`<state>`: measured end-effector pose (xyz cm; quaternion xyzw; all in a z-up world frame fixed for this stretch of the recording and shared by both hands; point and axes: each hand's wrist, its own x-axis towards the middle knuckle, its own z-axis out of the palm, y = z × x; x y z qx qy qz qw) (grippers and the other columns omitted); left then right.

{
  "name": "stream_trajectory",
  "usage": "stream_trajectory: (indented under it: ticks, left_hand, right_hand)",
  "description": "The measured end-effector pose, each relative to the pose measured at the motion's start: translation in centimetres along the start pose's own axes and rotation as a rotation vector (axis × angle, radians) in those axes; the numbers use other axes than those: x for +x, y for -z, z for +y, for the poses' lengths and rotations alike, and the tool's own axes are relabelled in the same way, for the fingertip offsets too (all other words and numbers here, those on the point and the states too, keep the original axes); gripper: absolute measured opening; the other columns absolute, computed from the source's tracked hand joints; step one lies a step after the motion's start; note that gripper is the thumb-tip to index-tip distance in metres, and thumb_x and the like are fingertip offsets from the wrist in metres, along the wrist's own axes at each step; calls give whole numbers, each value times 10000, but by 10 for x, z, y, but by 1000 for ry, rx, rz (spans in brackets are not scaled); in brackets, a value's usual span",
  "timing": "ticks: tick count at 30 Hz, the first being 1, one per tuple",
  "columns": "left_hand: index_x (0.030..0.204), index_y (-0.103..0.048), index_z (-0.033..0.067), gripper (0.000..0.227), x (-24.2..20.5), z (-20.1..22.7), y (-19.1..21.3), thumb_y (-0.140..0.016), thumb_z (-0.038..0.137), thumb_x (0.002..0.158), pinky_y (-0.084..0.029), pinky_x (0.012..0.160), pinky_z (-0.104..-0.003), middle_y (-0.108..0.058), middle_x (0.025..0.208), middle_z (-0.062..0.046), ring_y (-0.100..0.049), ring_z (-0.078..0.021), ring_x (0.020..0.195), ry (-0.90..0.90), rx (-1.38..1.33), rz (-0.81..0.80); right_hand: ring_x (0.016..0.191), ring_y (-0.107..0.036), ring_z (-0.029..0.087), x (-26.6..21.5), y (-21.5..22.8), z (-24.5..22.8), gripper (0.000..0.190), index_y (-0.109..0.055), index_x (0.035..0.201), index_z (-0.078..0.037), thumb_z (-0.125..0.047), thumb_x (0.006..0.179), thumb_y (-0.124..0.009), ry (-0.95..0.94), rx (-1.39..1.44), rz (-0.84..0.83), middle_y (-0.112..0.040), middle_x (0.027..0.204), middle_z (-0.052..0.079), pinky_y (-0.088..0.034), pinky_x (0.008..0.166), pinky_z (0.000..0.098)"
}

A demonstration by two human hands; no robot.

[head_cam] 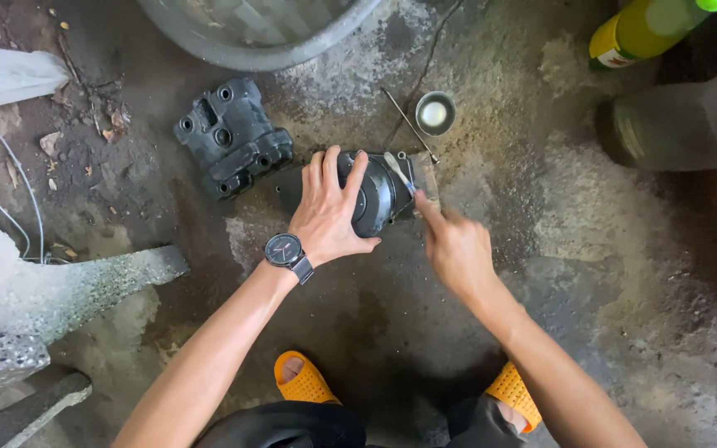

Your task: Cleaning motorcycle engine covers using a brush and solvent.

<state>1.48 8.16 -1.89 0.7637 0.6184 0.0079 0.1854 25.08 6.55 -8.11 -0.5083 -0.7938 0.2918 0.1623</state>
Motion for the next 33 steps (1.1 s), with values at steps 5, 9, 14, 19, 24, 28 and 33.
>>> stream_trajectory:
  ticks: [5, 9, 14, 19, 24, 28, 33]
  left_hand:
    - [1499, -323, 2, 1316, 2, 1, 1, -982, 456, 455, -304, 1089, -643, -296, 1437, -350, -320, -562, 1313, 16, 18, 1]
    - [1493, -319, 0, 1332, 2, -2, -3, -985, 455, 432, -295, 1074, -652, -289, 1429, -354, -306, -568, 1310, 29, 4, -30]
    - [1500, -323, 4, 1315, -1, -1, -1, -980, 460, 457, -298, 1083, -660, -290, 1434, -357, -313, -567, 1313, 8, 14, 6]
    - [1500, -320, -5, 1313, -6, -1, -6, -977, 458, 462, -295, 1093, -654, -291, 1443, -354, -310, -565, 1325, 11, -22, 3]
    - [1499, -327, -5, 1298, 0, -1, -5, -974, 458, 473, -291, 1081, -657, -287, 1445, -357, -306, -564, 1324, -3, 18, 11]
    - [1486, -329, -6, 1301, -1, 1, -2, -974, 464, 459, -288, 1086, -658, -290, 1439, -358, -306, -567, 1323, 3, 11, 19]
    - [1486, -337, -15, 1292, -1, 0, -3, -971, 460, 465, -285, 1082, -659, -296, 1429, -360, -318, -558, 1317, -1, 31, 3]
  right_hand:
    - [603, -665, 372, -7, 7, -4, 491, -620, 1403, -150, -102, 915, -644, -31, 29, -62, -659, 801, 187, -538, 554, 499]
    - [665, -677, 403, 18, 9, -14, 491, -629, 1406, -150, -97, 918, -651, -21, -52, -120, -702, 835, 192, -538, 606, 510]
    - [677, -688, 397, 11, 23, 1, 484, -684, 1315, -137, -63, 838, -653, 2, 23, -121, -718, 852, 222, -545, 620, 498]
    - [676, -687, 409, 33, 35, -3, 338, -743, 1219, -165, -96, 896, -670, 45, 133, -138, -700, 809, 220, -558, 649, 501]
    - [692, -688, 416, 43, 42, -6, 362, -746, 1234, -178, -109, 887, -673, -97, 115, -230, -701, 791, 239, -550, 643, 519]
    - [696, -688, 409, 33, 28, -5, 359, -725, 1248, -118, -79, 898, -651, 79, 56, -124, -713, 796, 214, -556, 656, 519]
    - [571, -644, 404, -2, 24, 8, 457, -700, 1299, -91, -75, 844, -667, -17, 15, -76, -662, 705, 209, -524, 548, 512]
